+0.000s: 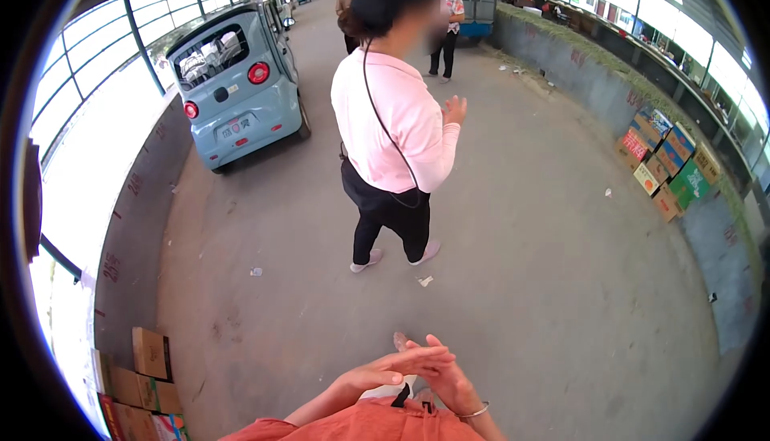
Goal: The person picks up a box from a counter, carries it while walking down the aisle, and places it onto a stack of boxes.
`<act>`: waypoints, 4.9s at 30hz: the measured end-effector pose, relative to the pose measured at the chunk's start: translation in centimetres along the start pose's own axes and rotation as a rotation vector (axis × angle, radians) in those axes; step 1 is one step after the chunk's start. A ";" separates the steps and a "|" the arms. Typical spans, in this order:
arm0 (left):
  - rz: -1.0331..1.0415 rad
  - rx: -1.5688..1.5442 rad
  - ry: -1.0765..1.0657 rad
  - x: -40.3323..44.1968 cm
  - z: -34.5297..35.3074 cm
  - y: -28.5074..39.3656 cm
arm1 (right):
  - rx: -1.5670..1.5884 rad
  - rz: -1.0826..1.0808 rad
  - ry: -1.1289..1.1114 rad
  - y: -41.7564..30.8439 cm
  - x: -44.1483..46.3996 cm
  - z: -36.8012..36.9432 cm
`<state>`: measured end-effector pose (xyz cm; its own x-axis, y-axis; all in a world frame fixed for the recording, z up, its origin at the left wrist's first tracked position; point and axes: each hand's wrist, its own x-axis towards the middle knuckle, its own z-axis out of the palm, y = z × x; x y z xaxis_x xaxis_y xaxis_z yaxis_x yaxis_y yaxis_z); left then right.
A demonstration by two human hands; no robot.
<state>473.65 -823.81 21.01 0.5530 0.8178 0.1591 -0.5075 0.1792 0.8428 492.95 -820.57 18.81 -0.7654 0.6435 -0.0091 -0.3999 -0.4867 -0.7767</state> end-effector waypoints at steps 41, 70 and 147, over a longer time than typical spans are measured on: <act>0.000 0.335 0.523 4.0 -28.2 16.4 | 0.108 0.236 -0.209 -6.6 38.7 -6.3; -0.117 0.470 0.459 28.0 -53.9 25.1 | -0.039 0.168 -0.076 -18.8 65.9 -21.9; -0.300 0.154 -0.591 73.8 -86.0 44.7 | -0.433 -0.484 0.789 -35.5 96.1 -35.7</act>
<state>434.93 -708.43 26.15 0.9456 0.3008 0.1239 -0.1997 0.2362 0.9510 451.60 -720.34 22.98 0.0430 0.9962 0.0753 -0.2412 0.0835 -0.9669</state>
